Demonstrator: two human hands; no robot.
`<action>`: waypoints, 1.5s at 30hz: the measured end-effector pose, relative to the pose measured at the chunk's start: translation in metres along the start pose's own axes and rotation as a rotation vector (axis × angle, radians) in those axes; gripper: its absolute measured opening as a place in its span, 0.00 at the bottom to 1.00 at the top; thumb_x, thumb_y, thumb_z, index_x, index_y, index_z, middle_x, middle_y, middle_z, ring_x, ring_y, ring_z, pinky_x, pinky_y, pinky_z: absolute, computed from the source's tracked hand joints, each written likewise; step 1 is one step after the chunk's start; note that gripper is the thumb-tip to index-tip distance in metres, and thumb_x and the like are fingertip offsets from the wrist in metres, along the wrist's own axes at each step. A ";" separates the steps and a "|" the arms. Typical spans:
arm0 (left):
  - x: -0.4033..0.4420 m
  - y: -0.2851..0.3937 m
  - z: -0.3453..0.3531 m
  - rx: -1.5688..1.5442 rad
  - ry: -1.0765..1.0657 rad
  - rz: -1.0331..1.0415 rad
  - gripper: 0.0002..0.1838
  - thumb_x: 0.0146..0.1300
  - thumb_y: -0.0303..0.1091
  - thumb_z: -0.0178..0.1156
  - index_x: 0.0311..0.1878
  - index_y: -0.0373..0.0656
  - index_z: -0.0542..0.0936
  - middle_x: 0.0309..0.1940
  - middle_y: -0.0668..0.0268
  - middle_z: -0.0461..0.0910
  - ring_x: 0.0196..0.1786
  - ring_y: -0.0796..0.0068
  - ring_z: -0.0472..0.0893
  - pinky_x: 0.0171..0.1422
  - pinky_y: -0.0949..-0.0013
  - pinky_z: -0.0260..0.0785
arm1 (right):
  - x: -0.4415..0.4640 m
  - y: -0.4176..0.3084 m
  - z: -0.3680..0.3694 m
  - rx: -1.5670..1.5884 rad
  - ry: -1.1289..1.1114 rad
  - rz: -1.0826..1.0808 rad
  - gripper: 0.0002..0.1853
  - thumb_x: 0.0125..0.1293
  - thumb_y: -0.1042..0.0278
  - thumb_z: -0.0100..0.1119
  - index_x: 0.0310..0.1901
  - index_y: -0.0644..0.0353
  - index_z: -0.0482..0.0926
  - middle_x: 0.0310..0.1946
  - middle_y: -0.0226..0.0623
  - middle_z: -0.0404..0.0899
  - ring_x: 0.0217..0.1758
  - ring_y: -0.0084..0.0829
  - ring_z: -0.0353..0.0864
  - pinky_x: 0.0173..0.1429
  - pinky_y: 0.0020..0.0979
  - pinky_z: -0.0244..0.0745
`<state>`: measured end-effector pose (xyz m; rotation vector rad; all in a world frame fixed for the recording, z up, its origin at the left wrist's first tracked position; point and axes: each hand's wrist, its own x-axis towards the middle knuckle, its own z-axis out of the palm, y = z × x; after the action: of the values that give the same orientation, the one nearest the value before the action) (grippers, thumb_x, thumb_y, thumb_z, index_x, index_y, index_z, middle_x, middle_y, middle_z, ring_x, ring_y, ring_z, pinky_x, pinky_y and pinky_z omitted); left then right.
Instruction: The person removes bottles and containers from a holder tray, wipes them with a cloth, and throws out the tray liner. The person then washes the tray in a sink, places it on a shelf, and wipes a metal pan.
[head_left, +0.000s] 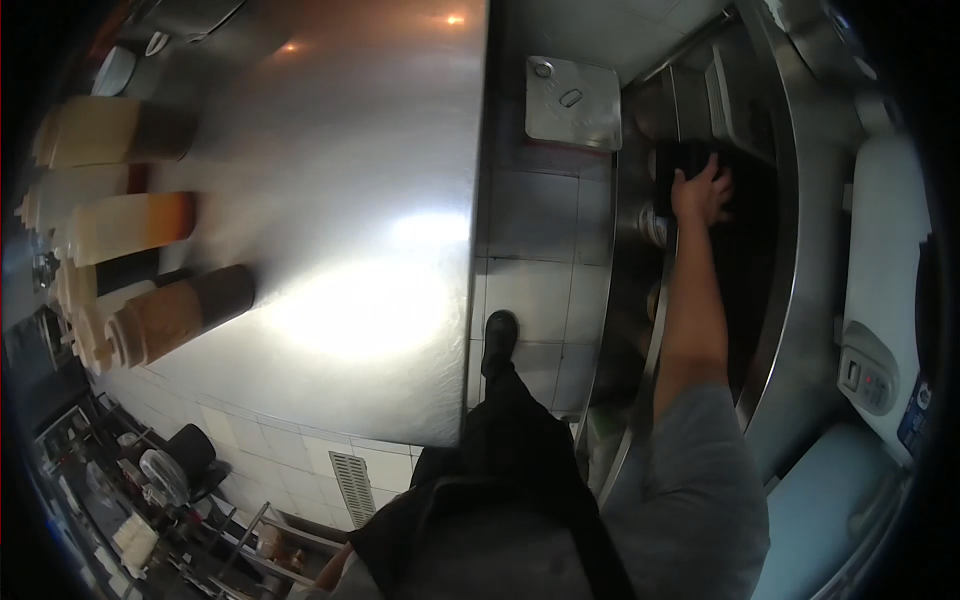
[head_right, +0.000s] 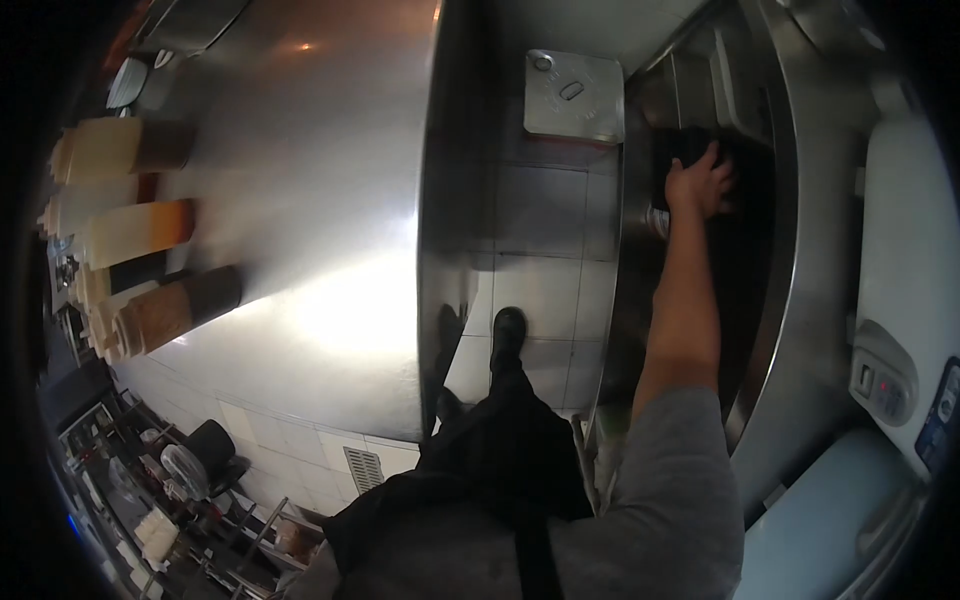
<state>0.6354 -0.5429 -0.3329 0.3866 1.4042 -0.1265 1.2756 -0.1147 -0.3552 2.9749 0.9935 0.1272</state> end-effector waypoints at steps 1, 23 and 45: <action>-0.002 -0.004 0.001 -0.007 0.001 0.004 0.32 0.62 0.51 0.57 0.65 0.46 0.62 0.56 0.53 0.66 0.58 0.57 0.70 0.60 0.56 0.65 | -0.003 0.004 0.002 -0.012 -0.008 -0.007 0.41 0.57 0.43 0.59 0.70 0.42 0.53 0.71 0.44 0.46 0.75 0.50 0.42 0.67 0.69 0.43; -0.066 -0.026 -0.072 -0.064 -0.006 0.396 0.32 0.60 0.59 0.56 0.60 0.47 0.70 0.45 0.48 0.76 0.50 0.51 0.77 0.54 0.55 0.69 | -0.466 0.117 -0.122 0.359 -1.511 -0.583 0.29 0.67 0.45 0.50 0.59 0.62 0.69 0.52 0.47 0.75 0.55 0.40 0.74 0.58 0.37 0.68; -0.218 0.277 -0.147 0.480 0.409 1.475 0.49 0.47 0.39 0.72 0.69 0.40 0.54 0.65 0.50 0.60 0.68 0.51 0.60 0.68 0.58 0.59 | -0.433 -0.234 -0.383 0.707 -0.072 -1.051 0.31 0.50 0.49 0.69 0.53 0.58 0.72 0.36 0.42 0.77 0.37 0.39 0.77 0.42 0.37 0.72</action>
<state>0.5476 -0.2660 -0.0854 1.8144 1.1459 0.8764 0.7606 -0.1960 -0.0134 2.3581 2.8383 -0.4034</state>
